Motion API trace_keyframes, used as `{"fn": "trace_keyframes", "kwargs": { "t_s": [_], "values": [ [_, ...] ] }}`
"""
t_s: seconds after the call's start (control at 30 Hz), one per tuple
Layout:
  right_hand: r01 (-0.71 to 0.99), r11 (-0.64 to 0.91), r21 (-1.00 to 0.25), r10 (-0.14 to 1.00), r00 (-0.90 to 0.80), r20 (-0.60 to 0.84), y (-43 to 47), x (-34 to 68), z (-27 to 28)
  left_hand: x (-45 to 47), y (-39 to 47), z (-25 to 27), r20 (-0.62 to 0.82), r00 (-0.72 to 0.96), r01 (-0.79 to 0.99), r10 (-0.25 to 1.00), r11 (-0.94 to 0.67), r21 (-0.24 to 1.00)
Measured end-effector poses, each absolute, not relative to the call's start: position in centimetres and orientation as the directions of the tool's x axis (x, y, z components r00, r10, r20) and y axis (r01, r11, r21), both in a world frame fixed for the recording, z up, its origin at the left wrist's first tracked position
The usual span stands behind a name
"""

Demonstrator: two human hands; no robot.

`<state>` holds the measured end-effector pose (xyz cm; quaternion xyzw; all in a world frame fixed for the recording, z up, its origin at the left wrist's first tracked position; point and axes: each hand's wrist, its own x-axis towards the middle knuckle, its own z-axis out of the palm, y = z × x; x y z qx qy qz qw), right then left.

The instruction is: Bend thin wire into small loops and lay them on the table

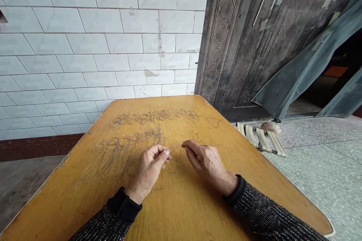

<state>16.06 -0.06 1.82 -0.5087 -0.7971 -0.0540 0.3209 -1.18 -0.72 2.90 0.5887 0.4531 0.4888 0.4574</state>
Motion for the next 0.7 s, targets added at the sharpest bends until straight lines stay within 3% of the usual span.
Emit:
{"fn": "trace_keyframes", "kwargs": {
  "t_s": [0.27,0.47,0.7],
  "values": [
    [0.823,0.567,0.044,0.639,-0.473,0.607,-0.31,15.55,1.41,-1.47,-0.51,3.33,0.247,0.2,0.303,0.948,-0.3,0.905],
    [0.772,0.627,0.103,0.596,-0.561,0.575,-0.46,15.27,1.23,-1.48,-0.44,3.15,0.239,0.25,0.425,0.938,-0.328,0.844],
    [0.781,0.608,0.145,0.586,-0.564,0.582,-0.56,15.37,1.57,-1.18,-0.9,3.81,0.268,0.225,0.442,0.937,-0.344,0.829]
  ]
}}
